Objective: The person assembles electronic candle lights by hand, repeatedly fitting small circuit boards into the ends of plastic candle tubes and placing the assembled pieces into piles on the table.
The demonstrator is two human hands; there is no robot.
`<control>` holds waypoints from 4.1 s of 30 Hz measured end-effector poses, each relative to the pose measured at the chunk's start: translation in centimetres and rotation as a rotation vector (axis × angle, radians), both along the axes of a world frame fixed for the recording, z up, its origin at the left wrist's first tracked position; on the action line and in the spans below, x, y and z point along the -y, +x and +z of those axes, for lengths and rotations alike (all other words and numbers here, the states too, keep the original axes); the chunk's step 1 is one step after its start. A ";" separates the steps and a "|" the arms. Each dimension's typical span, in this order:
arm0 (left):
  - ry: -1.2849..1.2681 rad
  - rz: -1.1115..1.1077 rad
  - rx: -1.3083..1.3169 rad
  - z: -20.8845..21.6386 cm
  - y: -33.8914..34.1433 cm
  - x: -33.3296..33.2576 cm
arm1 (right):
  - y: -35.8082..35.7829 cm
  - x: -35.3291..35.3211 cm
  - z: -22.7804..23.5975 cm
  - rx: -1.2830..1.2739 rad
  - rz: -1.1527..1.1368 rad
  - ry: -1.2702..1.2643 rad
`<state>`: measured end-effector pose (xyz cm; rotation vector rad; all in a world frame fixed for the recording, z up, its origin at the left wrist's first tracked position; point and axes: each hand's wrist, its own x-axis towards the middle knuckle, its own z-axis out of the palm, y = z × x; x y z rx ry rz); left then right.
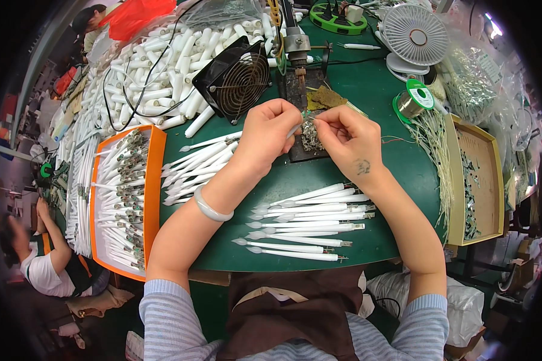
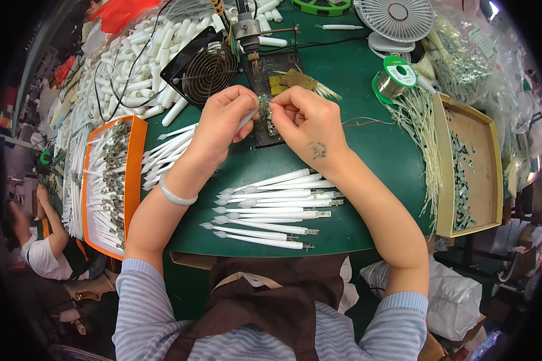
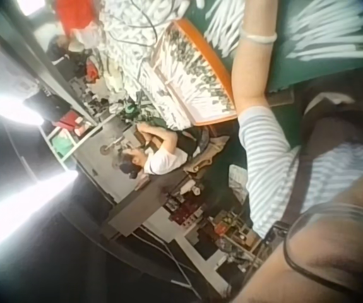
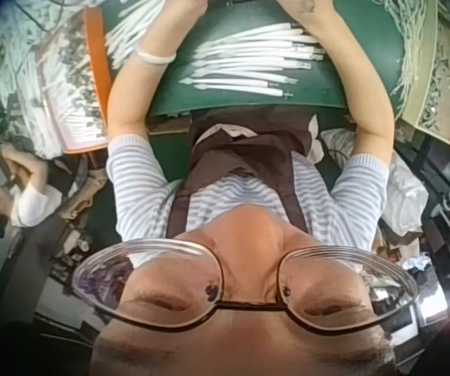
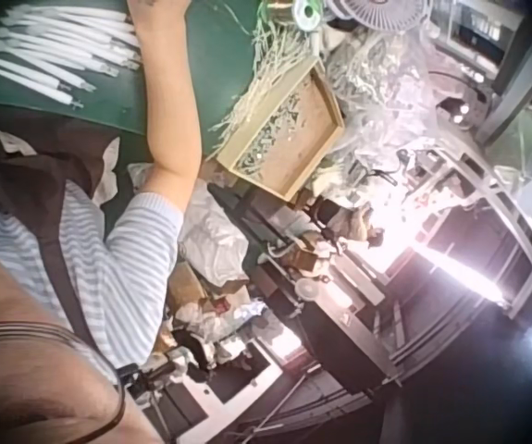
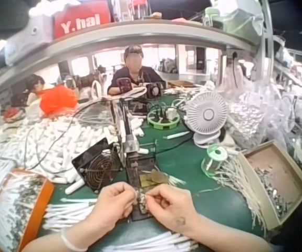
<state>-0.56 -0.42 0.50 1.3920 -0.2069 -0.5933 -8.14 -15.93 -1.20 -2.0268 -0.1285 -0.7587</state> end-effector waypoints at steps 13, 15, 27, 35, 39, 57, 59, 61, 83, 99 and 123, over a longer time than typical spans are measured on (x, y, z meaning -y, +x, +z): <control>0.051 0.024 -0.005 -0.1 0.2 -1.1 | -0.6 0.6 0.3 -0.028 0.003 0.055; 0.049 0.019 -0.003 -0.3 0.0 -1.3 | -0.8 0.8 0.4 -0.063 0.012 0.083; 0.075 -0.068 0.121 0.7 -4.8 -3.1 | -2.6 2.6 2.3 -0.149 0.079 0.111; 0.006 -0.069 0.125 1.5 -7.0 -5.4 | -3.5 3.1 3.9 -0.443 0.271 0.010; -0.073 -0.067 0.061 1.2 -7.2 -6.8 | -3.7 3.6 4.0 -0.477 0.304 0.026; 0.673 0.028 1.306 0.8 -5.6 -6.6 | -3.6 5.9 4.1 -0.915 0.457 -0.426; 0.503 -0.197 1.201 0.7 -6.7 -4.4 | -3.6 5.2 4.5 -0.894 0.454 -0.449; 0.456 -0.258 1.146 0.5 -6.8 -2.6 | -3.5 4.9 4.4 -0.720 0.440 -0.228; -0.015 -0.207 0.037 0.1 -4.3 -3.7 | -3.5 0.4 1.7 0.100 0.170 -0.250; -0.078 -0.194 -0.032 -0.2 -4.5 -3.6 | -3.8 0.1 2.0 0.005 0.154 -0.167; -0.177 -0.161 -0.108 -0.9 -4.3 -3.7 | -4.0 -0.2 1.9 -0.039 0.222 -0.128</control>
